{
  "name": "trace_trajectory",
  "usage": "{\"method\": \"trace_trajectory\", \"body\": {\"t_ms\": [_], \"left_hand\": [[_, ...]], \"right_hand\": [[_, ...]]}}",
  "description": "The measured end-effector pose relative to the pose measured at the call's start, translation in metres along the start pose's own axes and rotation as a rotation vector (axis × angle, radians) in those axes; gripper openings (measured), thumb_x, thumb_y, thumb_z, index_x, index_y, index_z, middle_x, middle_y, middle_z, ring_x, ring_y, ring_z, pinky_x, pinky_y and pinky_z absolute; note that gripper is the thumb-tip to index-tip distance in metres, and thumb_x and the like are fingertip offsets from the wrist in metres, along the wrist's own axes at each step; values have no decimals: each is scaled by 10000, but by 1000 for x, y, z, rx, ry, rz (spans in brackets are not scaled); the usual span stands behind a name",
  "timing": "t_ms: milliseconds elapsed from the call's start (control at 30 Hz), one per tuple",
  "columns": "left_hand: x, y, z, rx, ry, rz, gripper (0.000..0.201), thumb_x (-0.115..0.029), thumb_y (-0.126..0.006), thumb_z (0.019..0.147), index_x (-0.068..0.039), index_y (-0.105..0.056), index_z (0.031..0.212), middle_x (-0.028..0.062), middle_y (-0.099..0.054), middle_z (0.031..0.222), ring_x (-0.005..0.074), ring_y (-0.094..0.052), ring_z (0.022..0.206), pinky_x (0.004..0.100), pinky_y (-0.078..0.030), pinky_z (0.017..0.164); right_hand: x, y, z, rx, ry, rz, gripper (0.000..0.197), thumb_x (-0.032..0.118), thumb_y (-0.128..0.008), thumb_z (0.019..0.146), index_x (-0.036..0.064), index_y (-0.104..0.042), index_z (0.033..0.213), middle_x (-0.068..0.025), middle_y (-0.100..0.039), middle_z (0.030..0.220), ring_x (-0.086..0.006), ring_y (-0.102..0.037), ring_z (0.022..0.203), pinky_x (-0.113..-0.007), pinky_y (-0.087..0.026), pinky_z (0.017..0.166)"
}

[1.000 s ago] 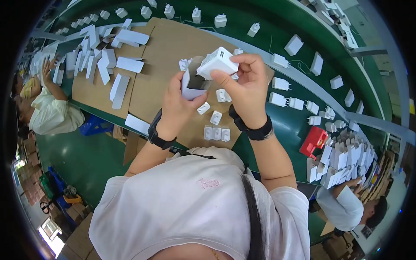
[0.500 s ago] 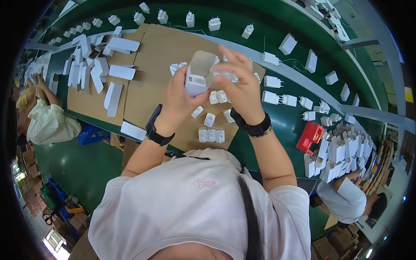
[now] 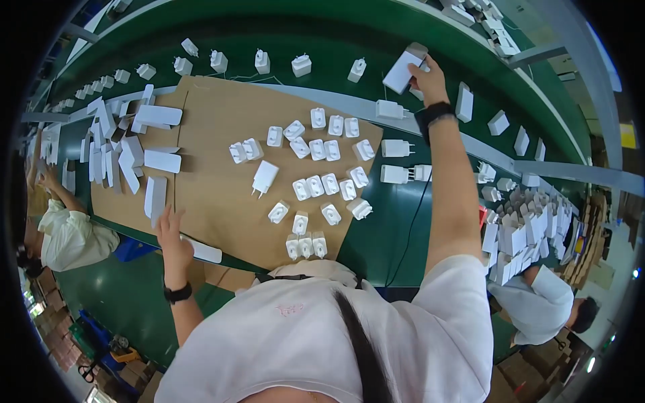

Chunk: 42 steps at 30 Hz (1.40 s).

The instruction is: Package power adapters into individual white boxes on an assembly line.

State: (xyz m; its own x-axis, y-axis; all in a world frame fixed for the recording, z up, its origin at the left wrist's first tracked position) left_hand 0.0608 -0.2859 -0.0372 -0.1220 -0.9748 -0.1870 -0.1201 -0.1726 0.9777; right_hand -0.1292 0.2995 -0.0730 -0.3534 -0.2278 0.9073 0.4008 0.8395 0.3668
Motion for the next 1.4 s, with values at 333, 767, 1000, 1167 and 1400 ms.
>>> {"method": "trace_trajectory", "body": {"t_ms": [333, 767, 1000, 1167, 1400], "left_hand": [[27, -41, -41, 366, -56, -61, 434, 42, -551, 629, -71, -545, 1048, 124, -524, 1076, 326, -426, 1073, 456, -283, 961], [-108, 20, 28, 222, -170, -1385, 637, -191, -637, 787, -4, -314, 1304, 87, -499, 1170, 195, -494, 1051, 317, -391, 897], [-156, 5, 23, 722, -314, -2016, 701, -456, -566, 807, 21, -345, 1271, 153, -479, 1202, 216, -527, 1004, 337, -437, 838], [-164, 5, 7, 658, -405, -1891, 612, -423, -575, 822, -6, -421, 1242, 38, -533, 1074, 120, -494, 954, 243, -391, 806], [-161, 21, -4, 783, -411, -1832, 572, -411, -531, 851, 0, -429, 1235, 74, -542, 1095, 142, -511, 979, 259, -403, 823]], "right_hand": [[57, -94, -26, 72, 956, -1172, 529, 135, -662, 666, 87, -513, 1172, -139, -493, 1201, -334, -436, 1129, -424, -410, 866], [127, -85, -135, 333, 587, -425, 234, 127, -612, 779, 5, -570, 975, -63, -619, 830, -93, -579, 740, -218, -459, 668], [146, -68, -304, 464, 447, 606, 417, 17, -586, 797, 10, -430, 1183, -113, -610, 889, -132, -590, 750, -233, -482, 642], [131, -61, -342, 356, 538, 438, 384, 23, -625, 783, 23, -464, 1131, -146, -575, 1027, -184, -594, 890, -273, -489, 745], [123, -46, -355, 437, 599, 263, 283, 42, -657, 769, 28, -547, 1029, -98, -577, 1046, -172, -585, 932, -250, -470, 767]]}}
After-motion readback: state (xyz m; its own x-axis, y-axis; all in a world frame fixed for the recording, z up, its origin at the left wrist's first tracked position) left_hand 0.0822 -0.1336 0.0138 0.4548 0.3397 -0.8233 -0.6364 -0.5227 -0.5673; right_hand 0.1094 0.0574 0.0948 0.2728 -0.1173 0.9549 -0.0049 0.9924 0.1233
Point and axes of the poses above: each hand's wrist, its own z-axis towards the middle knuckle, its own y-axis out of the back of the hand, x = y × z, the point moved 2 cm from there along z, towards the middle knuckle
